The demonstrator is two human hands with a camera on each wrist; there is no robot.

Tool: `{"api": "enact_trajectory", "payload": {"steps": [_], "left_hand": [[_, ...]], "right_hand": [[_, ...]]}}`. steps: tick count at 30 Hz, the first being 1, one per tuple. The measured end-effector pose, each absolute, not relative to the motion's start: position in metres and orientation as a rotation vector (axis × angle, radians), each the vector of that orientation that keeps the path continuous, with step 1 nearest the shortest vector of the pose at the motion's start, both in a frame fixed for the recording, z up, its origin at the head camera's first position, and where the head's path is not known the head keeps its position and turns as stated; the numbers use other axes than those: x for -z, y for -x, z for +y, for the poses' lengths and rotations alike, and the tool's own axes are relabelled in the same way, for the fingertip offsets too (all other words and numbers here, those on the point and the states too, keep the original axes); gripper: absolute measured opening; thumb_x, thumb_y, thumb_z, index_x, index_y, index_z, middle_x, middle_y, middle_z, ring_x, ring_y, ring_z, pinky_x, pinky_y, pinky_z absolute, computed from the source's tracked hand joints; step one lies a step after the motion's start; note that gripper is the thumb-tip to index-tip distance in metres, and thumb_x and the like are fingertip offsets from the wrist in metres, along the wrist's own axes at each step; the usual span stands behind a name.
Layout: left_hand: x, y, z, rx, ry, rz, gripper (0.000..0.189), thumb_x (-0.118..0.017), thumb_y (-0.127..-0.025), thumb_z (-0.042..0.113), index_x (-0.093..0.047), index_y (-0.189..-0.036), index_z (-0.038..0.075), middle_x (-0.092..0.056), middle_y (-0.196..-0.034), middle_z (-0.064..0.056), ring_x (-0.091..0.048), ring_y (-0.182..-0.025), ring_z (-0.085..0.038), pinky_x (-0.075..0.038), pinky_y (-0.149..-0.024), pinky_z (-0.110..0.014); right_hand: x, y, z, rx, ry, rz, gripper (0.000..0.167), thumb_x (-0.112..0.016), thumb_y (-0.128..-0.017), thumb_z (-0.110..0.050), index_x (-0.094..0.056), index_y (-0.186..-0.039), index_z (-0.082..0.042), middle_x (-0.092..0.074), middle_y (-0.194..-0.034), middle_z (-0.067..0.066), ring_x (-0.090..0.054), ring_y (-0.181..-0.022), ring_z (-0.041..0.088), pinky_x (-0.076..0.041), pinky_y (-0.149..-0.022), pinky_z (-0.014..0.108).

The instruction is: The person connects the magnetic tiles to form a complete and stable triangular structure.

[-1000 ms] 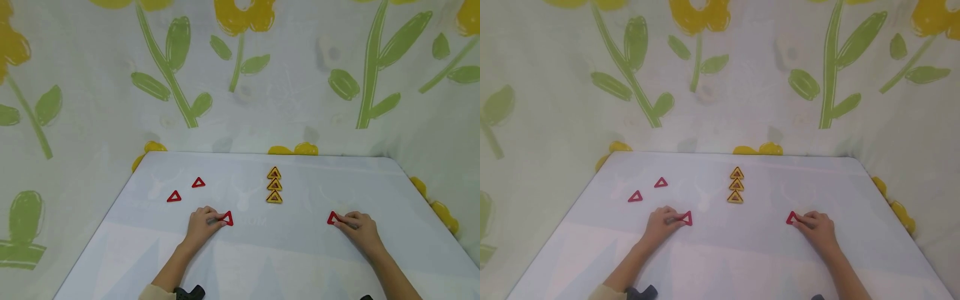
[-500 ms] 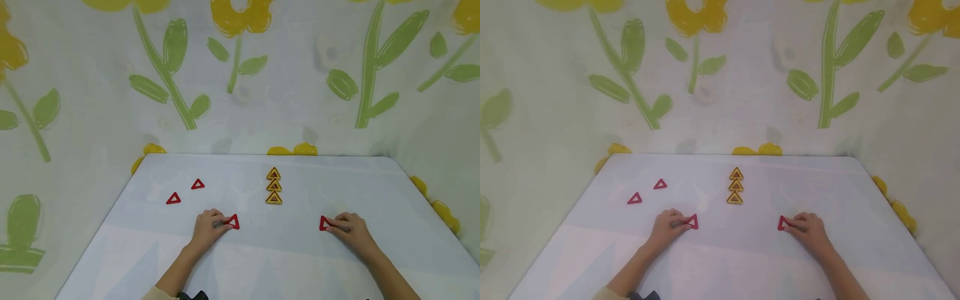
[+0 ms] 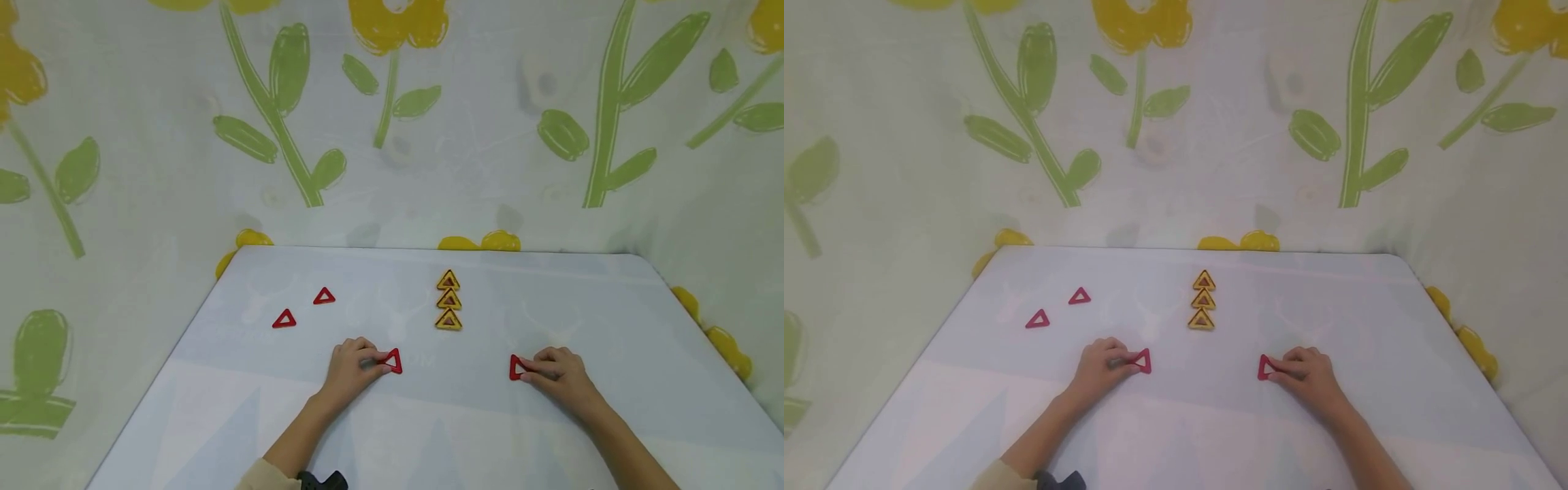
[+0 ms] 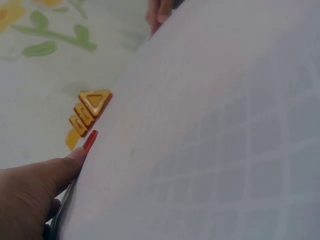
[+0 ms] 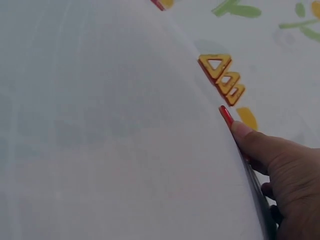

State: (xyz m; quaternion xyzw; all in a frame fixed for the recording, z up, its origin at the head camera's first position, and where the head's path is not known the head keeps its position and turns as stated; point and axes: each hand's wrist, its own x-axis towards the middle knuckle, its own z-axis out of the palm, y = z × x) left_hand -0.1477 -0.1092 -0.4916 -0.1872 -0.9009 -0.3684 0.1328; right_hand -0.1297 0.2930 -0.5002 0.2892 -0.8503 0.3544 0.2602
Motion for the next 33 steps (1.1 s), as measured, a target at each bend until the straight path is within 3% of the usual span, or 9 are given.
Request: {"api": "enact_trajectory", "payload": {"steps": [14,21,33], "left_hand": [[0.495,0.149,-0.097,1.090,0.630,-2.600,0.021,-0.081,-0.072,0.026,-0.077,-0.092,0.021,-0.059,-0.084,0.012,-0.050,-0.082,-0.010,-0.033,-0.077,-0.034],[0.490,0.150,-0.087,1.065,0.677,-2.627,0.022,-0.080,-0.073,0.026,-0.077,-0.094,0.020,-0.060,-0.086,0.009,-0.051,-0.084,-0.011,-0.034,-0.078,-0.035],[0.493,0.152,-0.074,1.007,0.749,-2.611,0.020,-0.080,-0.073,0.028,-0.077,-0.091,0.020,-0.060,-0.085,0.008,-0.049,-0.081,-0.011,-0.031,-0.073,-0.031]], "right_hand": [[0.501,0.130,0.276,-0.975,-0.784,-2.363,0.037,-0.081,-0.060,-0.001,-0.077,-0.096,-0.010,-0.058,-0.081,-0.007,-0.042,-0.079,0.003,-0.029,-0.067,0.018],[0.502,0.132,0.269,-0.903,-0.804,-2.364,0.030,-0.082,-0.064,-0.011,-0.077,-0.094,-0.010,-0.058,-0.081,-0.008,-0.043,-0.077,0.003,-0.030,-0.066,0.018],[0.503,0.134,0.255,-0.882,-0.826,-2.404,0.031,-0.082,-0.065,-0.014,-0.077,-0.096,-0.011,-0.057,-0.082,-0.010,-0.044,-0.078,0.003,-0.028,-0.069,0.020]]}}
